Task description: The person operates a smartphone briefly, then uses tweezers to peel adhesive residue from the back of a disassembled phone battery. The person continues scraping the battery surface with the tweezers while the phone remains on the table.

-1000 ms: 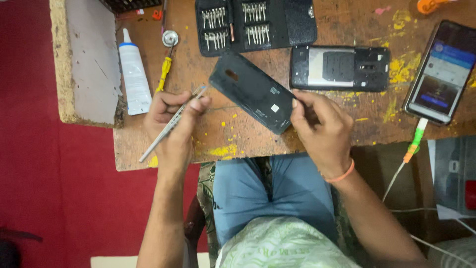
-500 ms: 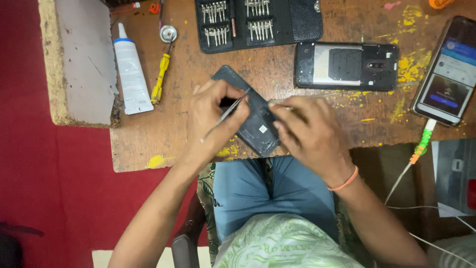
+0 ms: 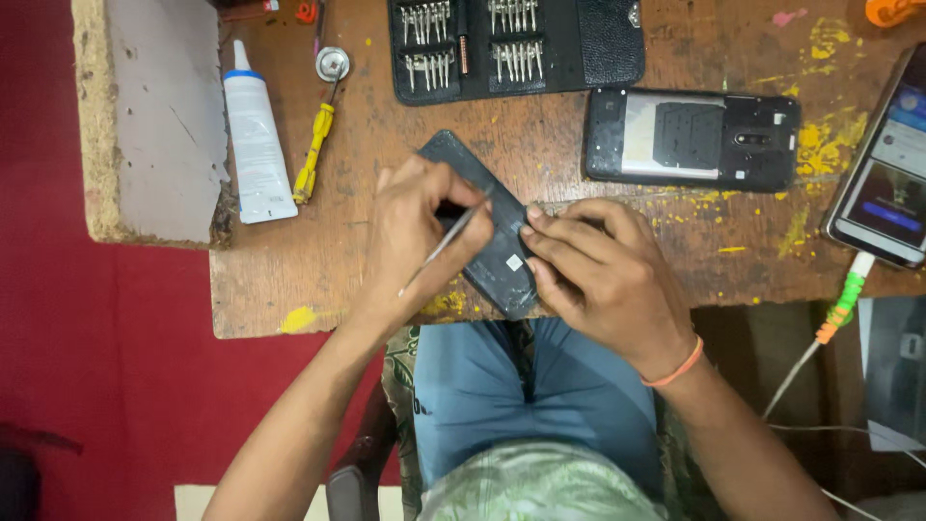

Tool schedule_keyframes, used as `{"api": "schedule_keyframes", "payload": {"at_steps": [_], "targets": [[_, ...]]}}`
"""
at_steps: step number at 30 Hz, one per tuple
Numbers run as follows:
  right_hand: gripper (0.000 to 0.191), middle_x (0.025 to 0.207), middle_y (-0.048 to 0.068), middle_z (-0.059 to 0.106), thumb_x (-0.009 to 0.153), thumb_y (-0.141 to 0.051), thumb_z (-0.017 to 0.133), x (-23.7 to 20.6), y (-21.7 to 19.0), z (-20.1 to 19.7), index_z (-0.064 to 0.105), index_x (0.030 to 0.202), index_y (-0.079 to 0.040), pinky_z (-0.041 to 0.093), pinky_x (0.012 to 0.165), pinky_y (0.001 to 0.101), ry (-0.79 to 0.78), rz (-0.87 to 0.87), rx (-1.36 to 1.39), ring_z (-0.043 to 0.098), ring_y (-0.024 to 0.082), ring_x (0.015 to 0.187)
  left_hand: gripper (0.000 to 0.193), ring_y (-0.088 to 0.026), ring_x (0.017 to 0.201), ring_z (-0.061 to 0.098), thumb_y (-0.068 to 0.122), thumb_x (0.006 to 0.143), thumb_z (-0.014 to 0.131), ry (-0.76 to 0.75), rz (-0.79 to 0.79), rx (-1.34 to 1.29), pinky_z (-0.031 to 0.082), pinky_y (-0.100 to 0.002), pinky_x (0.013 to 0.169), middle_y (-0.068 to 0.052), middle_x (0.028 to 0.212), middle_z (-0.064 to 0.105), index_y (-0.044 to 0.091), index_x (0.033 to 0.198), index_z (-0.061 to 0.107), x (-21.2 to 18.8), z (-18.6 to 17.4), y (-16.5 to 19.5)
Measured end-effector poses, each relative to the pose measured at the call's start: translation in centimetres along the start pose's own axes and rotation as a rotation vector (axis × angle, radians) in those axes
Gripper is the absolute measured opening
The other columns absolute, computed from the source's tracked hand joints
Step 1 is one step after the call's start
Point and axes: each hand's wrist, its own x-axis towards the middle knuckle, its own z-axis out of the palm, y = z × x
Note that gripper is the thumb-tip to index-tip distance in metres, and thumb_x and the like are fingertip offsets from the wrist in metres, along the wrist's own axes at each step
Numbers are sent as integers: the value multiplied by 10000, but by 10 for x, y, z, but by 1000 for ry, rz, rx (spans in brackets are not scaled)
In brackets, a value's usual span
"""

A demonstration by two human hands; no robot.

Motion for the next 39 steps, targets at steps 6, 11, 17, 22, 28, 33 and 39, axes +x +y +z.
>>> {"api": "schedule_keyframes", "payload": {"at_steps": [6,11,17,22,28,33,39], "targets": [[239,1180,77,749,835,-83,796,-2,6,10,781,1061,-7,544,921,365,55,-3,-17,651,263,1018,94,-243,876,649,109,826,767,-59,61,-73,458,-379,852,-29,886,728,94,841,676,-2,3,-8],[226,1207,63,738,851,-109,817,-13,1,14,784,1060,-31,518,960,370,46,5,-54,614,269,1069,139,-258,854,614,145,865,786,-33,-30,-28,441,-368,833,-78,858,673,58,876,678,-10,4,-8],[251,1051,52,666,845,-165,856,-25,-6,12,802,1076,-83,466,945,395,98,-1,-143,531,295,1047,117,-262,869,613,136,871,772,33,31,14,428,-387,857,-77,854,676,49,905,701,-16,-1,5],[253,981,24,659,844,-151,873,-32,-4,14,802,1075,-76,473,919,386,80,-32,-147,546,268,1001,138,-247,837,621,162,843,781,2,30,-3,440,-391,860,-68,816,683,57,847,692,-25,8,19],[199,982,55,662,827,-117,875,-36,-3,15,750,957,-32,498,890,381,139,-28,-102,563,280,972,77,-251,829,627,150,830,760,-56,111,-61,443,-395,851,-55,808,688,95,858,715,-33,12,19],[189,983,60,664,833,-109,870,-35,-4,15,747,953,-28,504,881,378,138,-29,-100,572,271,961,99,-266,811,614,147,805,771,-58,123,-43,440,-399,820,-70,790,661,87,845,704,-34,13,18],[191,985,59,667,837,-111,861,-35,-6,13,750,967,-25,506,863,374,138,-20,-87,575,271,949,87,-251,800,623,144,828,758,-34,63,-59,444,-391,793,-71,802,667,82,856,704,-33,11,19]]}}
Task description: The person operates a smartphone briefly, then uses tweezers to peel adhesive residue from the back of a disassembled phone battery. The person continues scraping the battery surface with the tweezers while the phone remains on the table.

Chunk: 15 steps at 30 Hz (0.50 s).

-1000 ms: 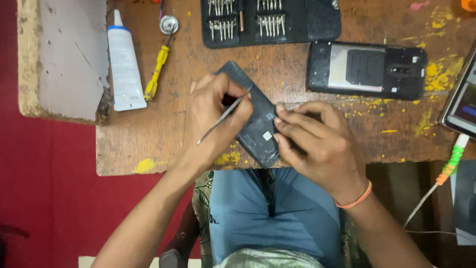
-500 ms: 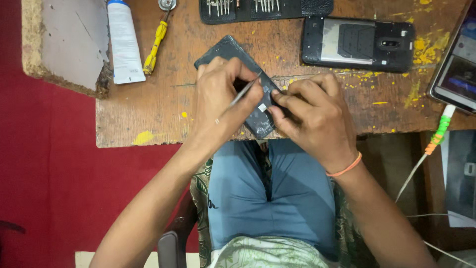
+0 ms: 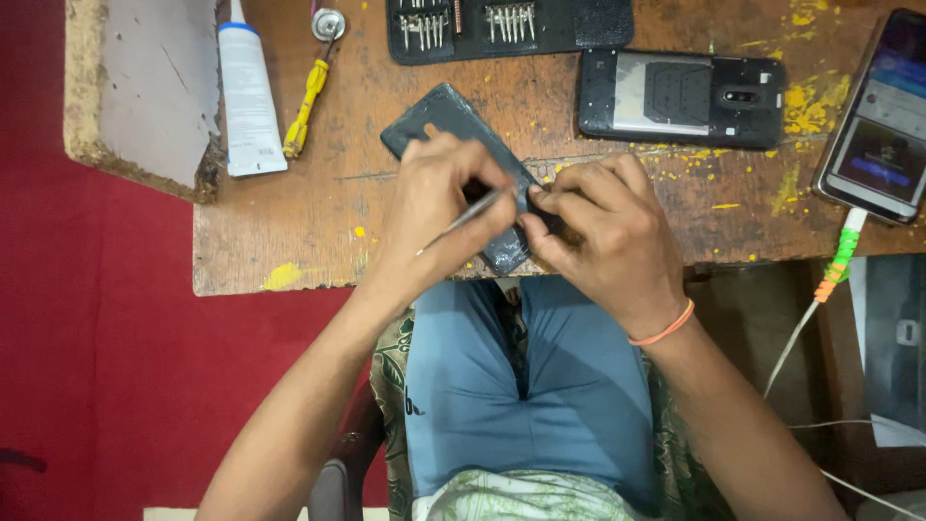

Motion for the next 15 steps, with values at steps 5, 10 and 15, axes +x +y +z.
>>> {"api": "schedule_keyframes", "payload": {"at_steps": [5,10,15], "targets": [[187,977,59,662,839,-128,855,1,-2,-1,748,959,-32,506,858,381,2,5,9,576,276,939,71,-279,833,628,140,819,755,32,33,10,463,-386,759,-82,851,704,91,859,721,1,-1,0],[201,1013,56,653,856,-154,832,4,-6,-5,739,1002,-52,501,895,395,-9,-7,-12,582,285,982,102,-276,826,644,147,830,752,73,-22,-1,486,-411,773,-92,841,700,72,875,700,1,0,-1],[337,1122,70,640,900,-195,760,3,-8,-6,737,1210,-63,472,943,427,-106,3,-97,557,297,1036,119,-283,784,646,159,820,761,106,-52,8,492,-408,726,-108,812,690,60,847,700,0,4,-3]]}}
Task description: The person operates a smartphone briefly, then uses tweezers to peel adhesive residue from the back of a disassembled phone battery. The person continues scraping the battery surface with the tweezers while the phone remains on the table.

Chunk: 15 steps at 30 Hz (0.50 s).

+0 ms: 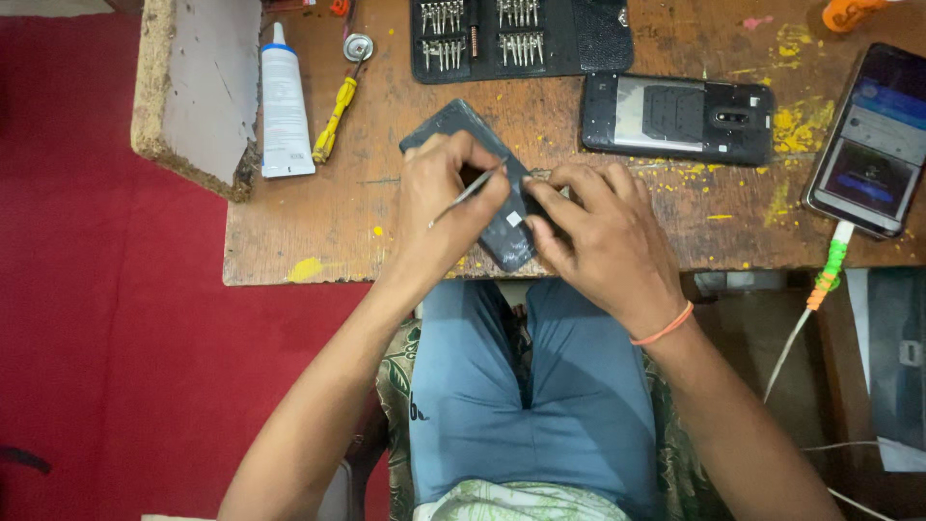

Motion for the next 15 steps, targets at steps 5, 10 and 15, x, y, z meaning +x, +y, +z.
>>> {"api": "schedule_keyframes", "payload": {"at_steps": [5,10,15], "targets": [[377,1172,67,617,937,-206,718,-1,-1,1,705,1291,-77,455,985,454,-9,-16,-27,552,299,1114,143,-295,782,633,134,834,775,84,19,34,479,-407,715,-120,795,672,28,852,681,0,2,3],[423,1169,70,604,943,-221,679,1,-3,0,682,1347,-93,440,913,465,-56,8,-63,540,305,1102,142,-290,769,638,125,845,765,15,-62,-21,498,-399,701,-123,784,661,22,857,668,1,-5,6],[441,1144,78,596,918,-219,667,3,-3,-2,683,1346,-111,433,898,461,-77,17,-71,540,297,1082,141,-290,796,635,116,847,766,97,-36,37,497,-401,720,-132,798,672,13,863,671,2,-2,7]]}}
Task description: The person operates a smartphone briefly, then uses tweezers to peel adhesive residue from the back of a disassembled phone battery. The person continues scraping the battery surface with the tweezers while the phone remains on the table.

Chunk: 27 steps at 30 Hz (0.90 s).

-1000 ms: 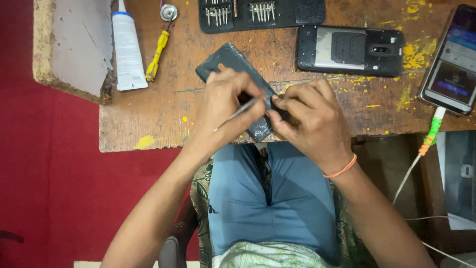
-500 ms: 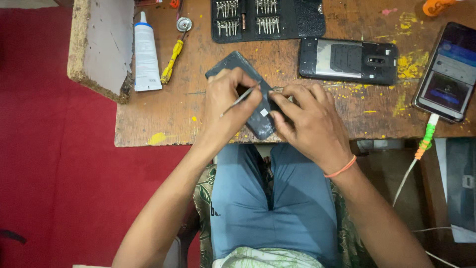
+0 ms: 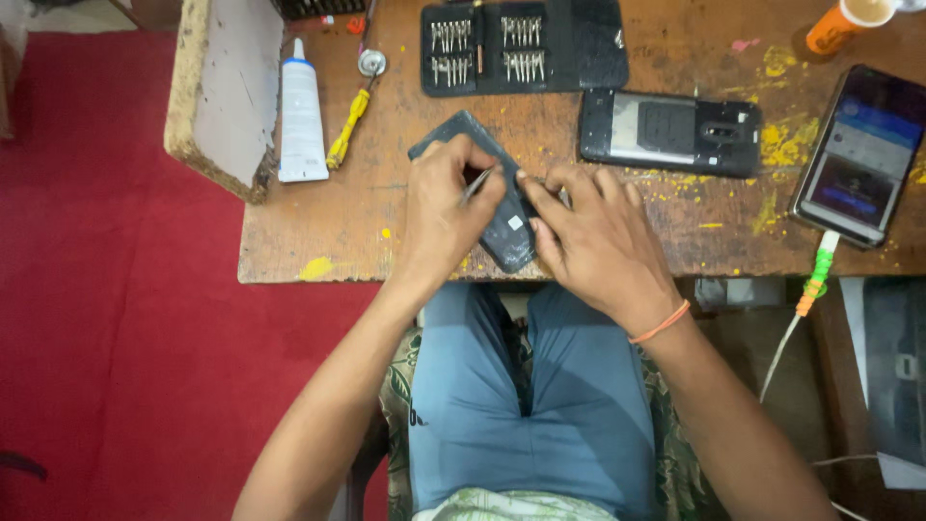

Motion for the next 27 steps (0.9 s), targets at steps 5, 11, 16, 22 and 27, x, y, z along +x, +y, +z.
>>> {"api": "schedule_keyframes", "payload": {"at_steps": [5,11,16,22,27], "targets": [[423,1132,76,600,900,-218,669,4,0,-3,688,1308,-109,441,933,459,29,16,40,550,302,1082,125,-249,777,652,114,829,736,-108,-15,-95,517,-365,698,-126,816,673,10,876,684,3,-2,-2],[441,1126,113,607,836,-232,686,15,-2,-6,688,1256,-99,450,949,466,37,47,61,554,327,1111,111,-252,774,660,145,833,697,-321,-214,-347,524,-376,677,-99,799,684,45,862,660,31,-19,-3],[424,1115,102,618,805,-234,685,25,2,-5,684,1198,-76,456,955,450,39,74,96,572,314,1091,157,-296,796,651,191,805,761,-297,171,-16,434,-425,772,-115,783,680,66,804,666,52,-24,-5],[411,1076,92,614,784,-266,695,35,0,-4,692,1155,-87,462,918,447,-3,130,92,592,305,1057,165,-293,808,648,188,843,731,-302,136,-91,451,-413,805,-116,810,668,53,859,637,54,-25,-17],[479,1070,124,585,820,-270,678,35,-1,2,671,1265,-94,459,901,453,12,81,22,568,327,1031,155,-287,828,663,177,818,753,-317,215,-114,484,-403,788,-114,837,686,57,876,676,51,-25,-30]]}}
